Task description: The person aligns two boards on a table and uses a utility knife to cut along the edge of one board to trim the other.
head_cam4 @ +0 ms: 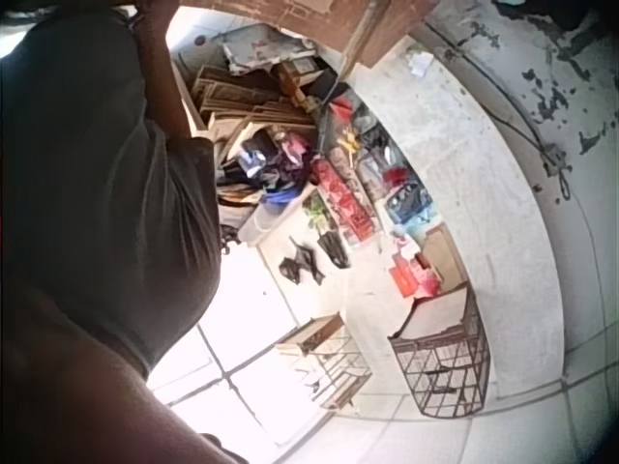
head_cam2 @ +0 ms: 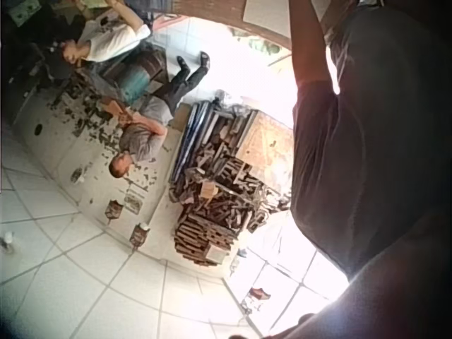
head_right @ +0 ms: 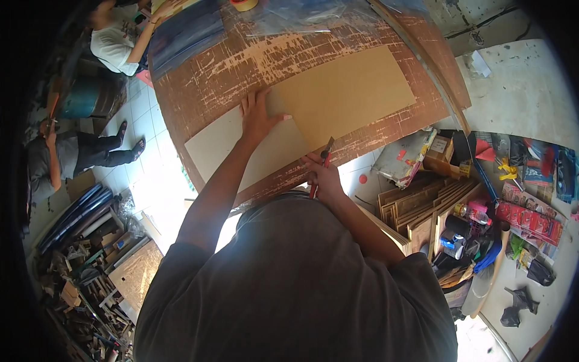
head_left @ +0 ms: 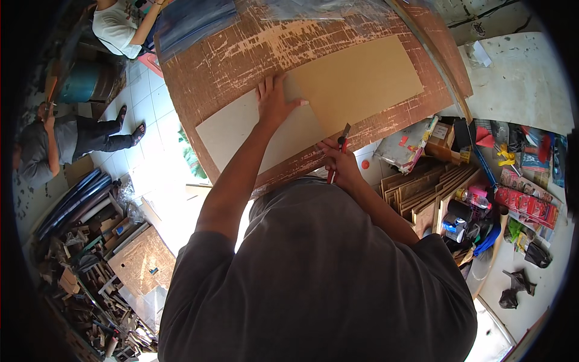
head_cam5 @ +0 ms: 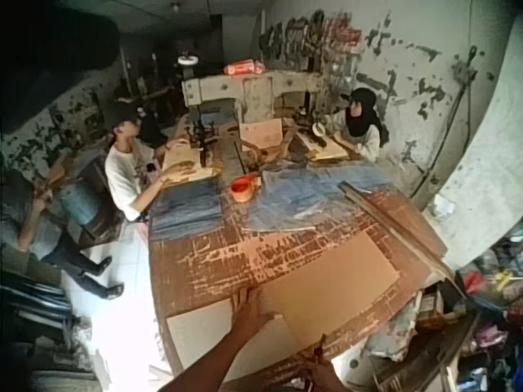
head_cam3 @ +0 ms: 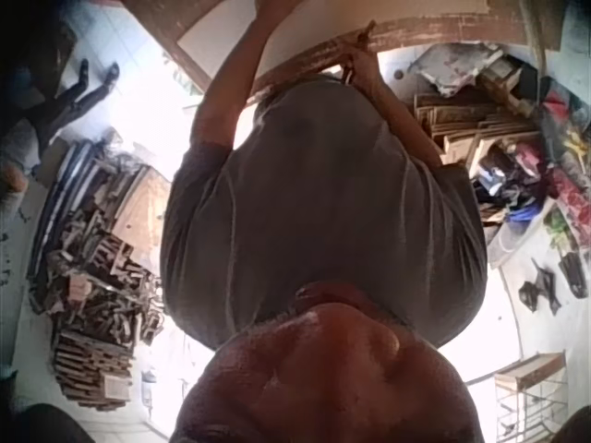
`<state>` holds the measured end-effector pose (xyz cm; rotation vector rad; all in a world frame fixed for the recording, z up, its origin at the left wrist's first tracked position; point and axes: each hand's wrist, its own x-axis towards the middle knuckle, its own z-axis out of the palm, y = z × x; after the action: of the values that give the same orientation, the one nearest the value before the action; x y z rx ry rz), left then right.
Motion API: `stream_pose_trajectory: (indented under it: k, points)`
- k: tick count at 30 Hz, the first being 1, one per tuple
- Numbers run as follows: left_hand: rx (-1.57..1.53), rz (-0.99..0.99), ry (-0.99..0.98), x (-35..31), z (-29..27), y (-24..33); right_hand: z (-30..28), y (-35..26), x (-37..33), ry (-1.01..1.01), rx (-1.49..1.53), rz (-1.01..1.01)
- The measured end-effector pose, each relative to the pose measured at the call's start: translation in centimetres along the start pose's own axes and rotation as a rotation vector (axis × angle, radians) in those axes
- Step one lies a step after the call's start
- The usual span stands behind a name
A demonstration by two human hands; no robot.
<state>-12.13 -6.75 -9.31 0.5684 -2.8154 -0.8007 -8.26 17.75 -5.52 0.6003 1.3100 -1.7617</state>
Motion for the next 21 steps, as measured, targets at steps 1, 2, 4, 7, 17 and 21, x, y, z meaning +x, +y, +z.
stream_pose_trajectory:
  k: [1,2,4,7,17,21]
  points:
    - [-0.004,-0.001,-0.013,0.0,-0.1,0.0,-0.1,0.0,0.1,-0.004,-0.003,-0.001]
    - [-0.008,-0.001,-0.026,0.1,-0.2,0.1,-0.2,0.1,0.3,-0.007,-0.026,-0.017]
    - [-0.01,0.006,-0.018,0.1,0.1,-0.2,-0.4,0.1,0.4,-0.018,-0.055,-0.032]
    - [0.006,0.016,-0.027,0.0,0.0,-0.4,-0.6,0.2,0.5,-0.03,-0.15,-0.083]
    - [-0.212,0.06,0.264,-4.5,-3.4,-1.4,1.1,-2.6,5.2,0.195,-1.068,-0.946]
    - [-0.19,-0.253,0.536,-11.7,-5.9,-6.2,2.9,-3.7,7.5,0.089,-1.233,-0.984]
